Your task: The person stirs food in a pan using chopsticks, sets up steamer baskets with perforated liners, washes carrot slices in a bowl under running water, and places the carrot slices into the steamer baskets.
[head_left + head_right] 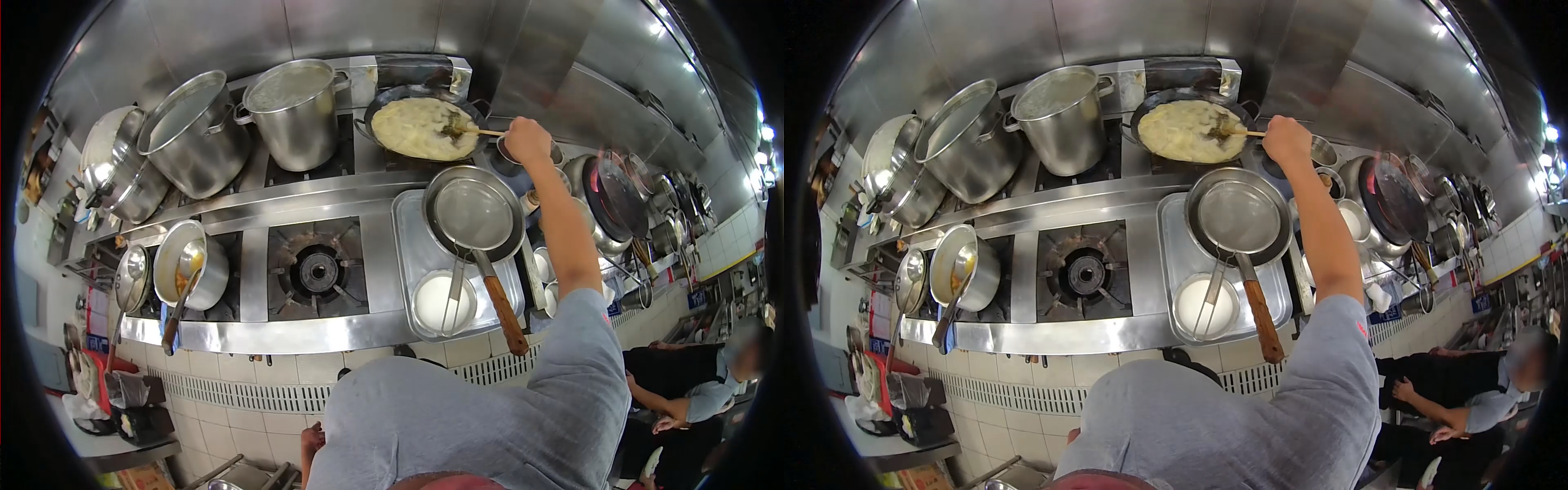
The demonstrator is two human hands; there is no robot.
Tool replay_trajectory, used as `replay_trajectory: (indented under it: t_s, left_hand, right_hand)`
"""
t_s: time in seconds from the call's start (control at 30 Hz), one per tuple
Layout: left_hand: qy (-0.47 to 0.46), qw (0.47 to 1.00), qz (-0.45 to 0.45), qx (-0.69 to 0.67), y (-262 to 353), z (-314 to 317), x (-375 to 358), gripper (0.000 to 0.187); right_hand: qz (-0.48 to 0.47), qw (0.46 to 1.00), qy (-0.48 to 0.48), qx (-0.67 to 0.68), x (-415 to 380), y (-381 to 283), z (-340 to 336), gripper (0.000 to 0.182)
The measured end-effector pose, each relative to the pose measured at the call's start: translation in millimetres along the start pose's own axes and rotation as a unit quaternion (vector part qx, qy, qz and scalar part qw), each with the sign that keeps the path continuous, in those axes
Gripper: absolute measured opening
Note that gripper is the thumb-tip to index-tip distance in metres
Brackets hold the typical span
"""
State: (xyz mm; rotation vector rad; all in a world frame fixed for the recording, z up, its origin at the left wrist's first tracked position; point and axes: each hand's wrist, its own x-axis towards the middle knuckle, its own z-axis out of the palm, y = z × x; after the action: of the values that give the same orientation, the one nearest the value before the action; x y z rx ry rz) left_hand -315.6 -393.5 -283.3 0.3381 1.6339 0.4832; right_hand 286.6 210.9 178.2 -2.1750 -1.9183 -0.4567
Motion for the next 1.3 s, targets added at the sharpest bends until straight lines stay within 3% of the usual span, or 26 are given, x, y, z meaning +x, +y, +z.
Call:
replay_trajectory:
  t_s: [0.2,0.3,0.5,0.73,0.9,1.07,1.2,1.3]
  left_hand:
    - [0.001,1.0,-0.003,-0.003,-1,2,1,0.058]
    - [0.0,1.0,-0.002,0.0,2,3,4,0.058]
    - [0.001,1.0,-0.002,0.0,4,4,7,0.059]
    - [0.01,1.0,0.004,-0.01,4,9,6,0.061]
    - [-0.005,0.998,0.067,0.02,-3,12,-5,0.061]
    - [0.005,1.0,0.028,-0.008,-13,16,-4,0.058]
    - [0.013,0.999,0.019,-0.029,-21,21,-10,0.056]
    - [0.017,0.999,0.013,-0.044,-34,25,-13,0.055]
  right_hand:
    - [0.04,0.998,0.022,-0.033,-16,10,-39,0.028]
    - [0.027,0.999,-0.018,-0.042,-15,15,-31,0.028]
    - [0.028,0.998,0.045,0.015,-14,10,-39,0.026]
    - [0.007,1.0,-0.002,0.023,12,-15,5,0.022]
    - [-0.018,1.0,0.016,0.021,9,-37,-23,0.022]
    - [-0.024,0.999,0.027,0.012,30,-55,-16,0.022]
    - [-0.032,0.999,-0.033,-0.012,29,-61,-12,0.023]
    - [-0.005,1.0,-0.002,-0.005,27,-63,-34,0.023]
